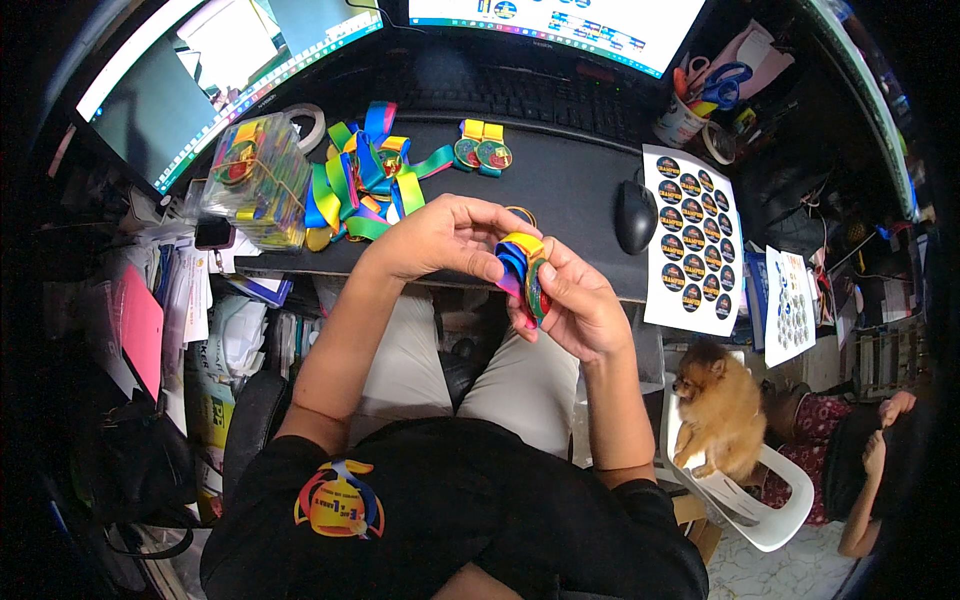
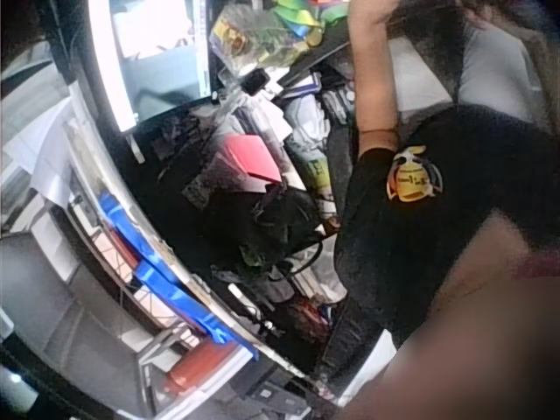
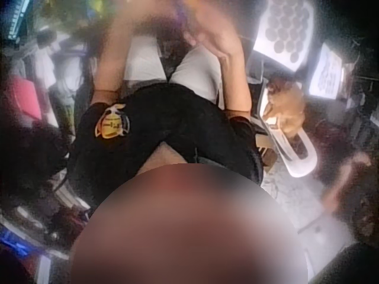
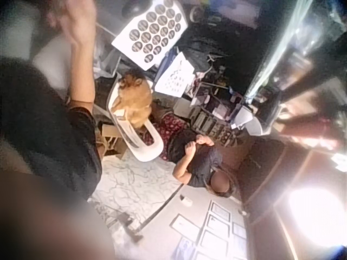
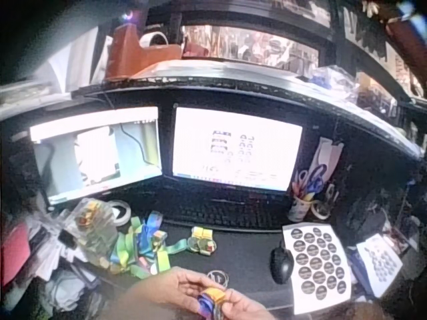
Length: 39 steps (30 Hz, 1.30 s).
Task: The person assembles medals by attaching circular stickers to the center of colorful ribbons. They repeatedly pick up a ribbon, apply a sticker, and place the finished medal on the desk.
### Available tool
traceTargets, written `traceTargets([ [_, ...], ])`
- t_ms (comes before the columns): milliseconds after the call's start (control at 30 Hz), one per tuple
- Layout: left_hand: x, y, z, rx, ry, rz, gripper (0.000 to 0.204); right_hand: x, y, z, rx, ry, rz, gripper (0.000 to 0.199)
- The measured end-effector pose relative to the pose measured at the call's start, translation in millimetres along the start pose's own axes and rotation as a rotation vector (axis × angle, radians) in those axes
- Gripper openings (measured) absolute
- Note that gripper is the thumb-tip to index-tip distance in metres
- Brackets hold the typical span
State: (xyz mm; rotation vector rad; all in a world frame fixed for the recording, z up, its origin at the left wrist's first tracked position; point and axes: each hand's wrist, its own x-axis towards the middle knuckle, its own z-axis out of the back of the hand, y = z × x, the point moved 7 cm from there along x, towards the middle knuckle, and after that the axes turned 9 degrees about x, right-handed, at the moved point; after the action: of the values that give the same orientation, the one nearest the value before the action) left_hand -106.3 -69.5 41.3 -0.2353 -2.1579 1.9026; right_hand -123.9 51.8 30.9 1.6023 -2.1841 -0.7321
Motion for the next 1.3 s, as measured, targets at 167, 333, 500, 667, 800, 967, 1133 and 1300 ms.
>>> traceTargets([
  [167,-3.9,-2.4,5.6,0.077,-0.049,0.018,0.062,-4.1,1.8,3.2,-0.078,-0.015,-0.019,0.030],
  [333,-1.0,4.2,10.9,0.025,-0.236,-0.048,0.050,-2.2,10.2,11.7,-0.256,-0.098,0.010,0.027],
  [500,9.4,33.4,-28.1,-0.478,-0.300,-0.113,0.045,3.7,20.8,28.7,-0.546,-0.383,0.327,0.029],
  [667,9.3,42.5,-33.6,-0.325,-0.424,-0.090,0.034,-1.1,24.6,18.9,-1.248,-0.578,0.488,0.034],
  [800,9.0,41.7,-33.5,-0.344,-0.366,-0.032,0.035,-6.4,49.7,15.5,-1.515,-0.530,0.369,0.044],
  [967,2.8,43.7,-38.9,-0.546,-0.145,0.114,0.036,7.4,67.5,12.9,-0.968,0.001,0.331,0.049],
  [1133,-3.5,39.8,-45.9,-0.569,0.029,0.173,0.038,20.1,54.1,16.8,-0.682,0.212,0.028,0.033],
  [1300,-10.5,37.2,-42.6,-0.528,-0.036,0.266,0.037,21.9,58.3,12.4,-0.577,0.162,-0.026,0.039],
])
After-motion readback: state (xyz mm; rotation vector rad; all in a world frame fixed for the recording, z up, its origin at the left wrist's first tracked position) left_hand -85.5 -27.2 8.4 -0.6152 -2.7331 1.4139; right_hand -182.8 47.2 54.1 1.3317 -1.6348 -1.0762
